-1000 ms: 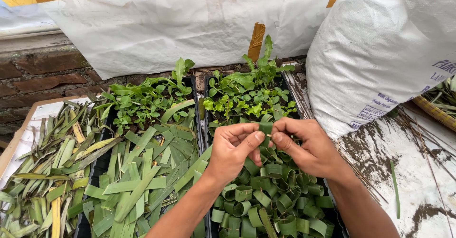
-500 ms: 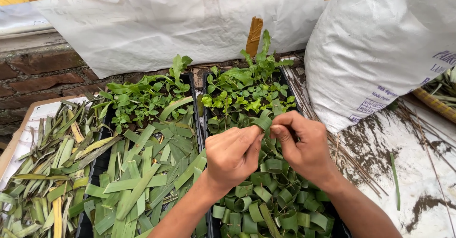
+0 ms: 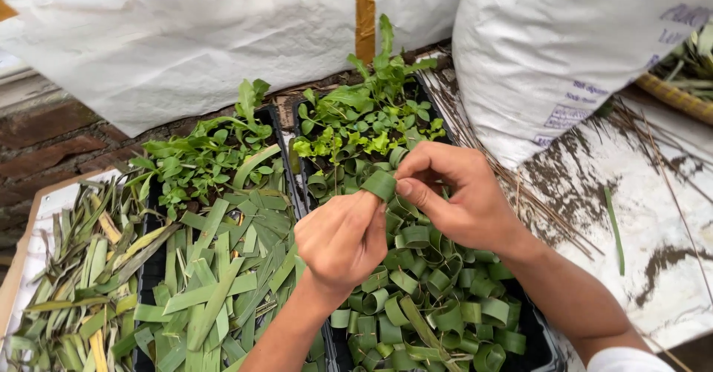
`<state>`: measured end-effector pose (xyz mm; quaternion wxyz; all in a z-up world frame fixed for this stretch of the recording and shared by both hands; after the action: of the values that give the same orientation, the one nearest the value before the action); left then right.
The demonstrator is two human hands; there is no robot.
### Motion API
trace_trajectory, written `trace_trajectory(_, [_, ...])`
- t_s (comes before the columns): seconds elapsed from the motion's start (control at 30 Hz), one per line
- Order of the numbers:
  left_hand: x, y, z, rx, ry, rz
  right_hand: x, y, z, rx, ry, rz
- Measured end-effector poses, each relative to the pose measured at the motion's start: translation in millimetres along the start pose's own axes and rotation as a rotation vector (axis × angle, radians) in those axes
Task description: Folding long green leaves into small, square-shaped wrappers and securing them.
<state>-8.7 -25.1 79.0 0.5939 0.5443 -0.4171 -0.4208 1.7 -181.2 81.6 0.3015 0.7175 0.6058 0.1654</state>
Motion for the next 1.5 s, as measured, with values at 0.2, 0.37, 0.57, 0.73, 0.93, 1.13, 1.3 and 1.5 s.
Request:
trace_trajectory(0.2, [-1.1, -32.0, -3.9, -0.047, -0.055, 0.015, -40.2, -3.2, 25.2, -0.015, -0.033, 0.292])
trace_trajectory(0.37, [14.9, -14.5, -25.2, -0.450, -0.291, -0.455, -80.9, -4.7, 9.0, -0.221, -0.279, 0.400])
trace_trajectory(0.57, [37.5, -21.7, -8.6, -0.440, -0.261, -0.847, -84.9, -9.1, -1.8, -0.192, -0.348, 0.335])
trace_trajectory(0.73, [-13.0, 51.8, -22.1, -0.405, -0.184, -0.649, -83.2, -16.2, -10.2, -0.044, -0.382, 0.299])
trace_trajectory(0.93, [-60.8, 29.5, -65.1, -0.363, 0.227, -1.036, -82.7, -25.4, 3.0, -0.031, -0.447, 0.205])
trace_trajectory(1.13, [-110.8, -137.2, -109.3, -0.795, 0.512, -1.566, -65.2, -17.5, 10.8, 0.044, -0.382, 0.089])
trace_trajectory(1.3, [-198.1, -114.6, -175.2, -0.951, 1.087, -1.466, -78.3, -23.8, 29.2, 0.060, -0.467, 0.051])
trace_trajectory(1.5, [-200.1, -105.0, -156.6, -1.341, 0.678, -1.200, -78.9, -24.9, 38.7, 0.106, -0.482, 0.067])
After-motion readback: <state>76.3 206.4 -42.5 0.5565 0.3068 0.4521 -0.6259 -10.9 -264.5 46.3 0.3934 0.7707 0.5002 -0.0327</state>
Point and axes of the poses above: each hand's wrist, its own y-axis towards the middle knuckle, its own x-axis out of the palm, z = x × y, the point moved 7 cm from there along y, towards the middle knuckle, and after that the axes turned 7 degrees about z, right-handed, at the moved point
